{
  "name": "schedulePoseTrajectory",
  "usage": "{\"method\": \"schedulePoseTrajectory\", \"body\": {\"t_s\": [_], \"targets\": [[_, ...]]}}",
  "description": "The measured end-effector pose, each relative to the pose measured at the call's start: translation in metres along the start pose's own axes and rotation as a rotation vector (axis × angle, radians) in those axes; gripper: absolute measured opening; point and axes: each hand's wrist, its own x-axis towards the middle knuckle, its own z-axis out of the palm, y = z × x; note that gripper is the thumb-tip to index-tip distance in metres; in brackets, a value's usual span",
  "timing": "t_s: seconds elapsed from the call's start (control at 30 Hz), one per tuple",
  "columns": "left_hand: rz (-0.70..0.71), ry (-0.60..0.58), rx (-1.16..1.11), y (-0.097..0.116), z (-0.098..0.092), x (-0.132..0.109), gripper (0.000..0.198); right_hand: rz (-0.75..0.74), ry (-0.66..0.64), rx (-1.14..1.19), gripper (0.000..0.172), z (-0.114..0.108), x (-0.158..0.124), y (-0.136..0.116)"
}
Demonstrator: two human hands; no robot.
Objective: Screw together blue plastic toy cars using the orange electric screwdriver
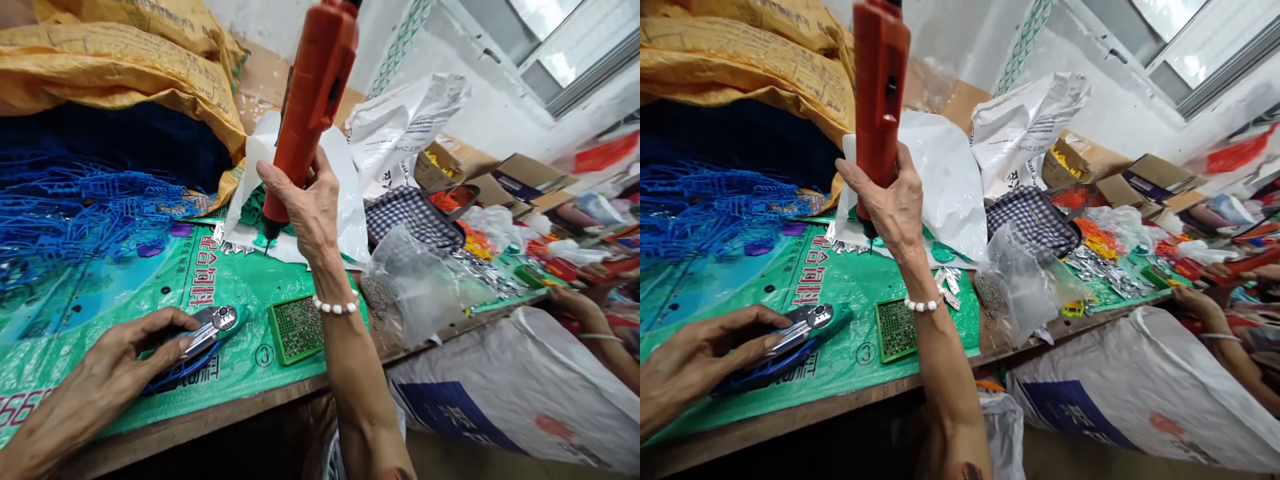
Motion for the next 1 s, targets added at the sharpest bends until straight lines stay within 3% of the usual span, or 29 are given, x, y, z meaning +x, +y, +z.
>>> {"method": "schedulePoseTrajectory", "body": {"t_s": [0.17, 0.3, 0.37, 0.57, 0.77, 1.0], "targets": [[-0.014, 0.058, 0.150, -0.007, 0.003, -0.004, 0.039, 0.064, -0.005, 0.151, 0.056, -0.027, -0.019, -0.015], [0.009, -0.012, 0.215, -0.017, -0.003, 0.004, 0.051, 0.144, -0.113, 0.515, 0.034, -0.040, -0.039, -0.007], [0.040, -0.083, 0.243, -0.021, -0.009, 0.010, 0.051, 0.155, -0.095, 0.622, 0.034, -0.040, -0.051, 0.001], [0.030, -0.184, 0.283, -0.020, -0.019, 0.017, 0.046, 0.178, 0.070, 0.543, 0.035, -0.023, -0.084, 0.027], [-0.041, -0.038, 0.218, -0.012, -0.006, 0.006, 0.038, 0.130, 0.115, 0.431, 0.027, -0.017, -0.097, 0.039], [-0.065, 0.000, 0.225, -0.018, -0.005, 0.007, 0.036, 0.148, 0.145, 0.389, 0.033, -0.016, -0.097, 0.039]]}}
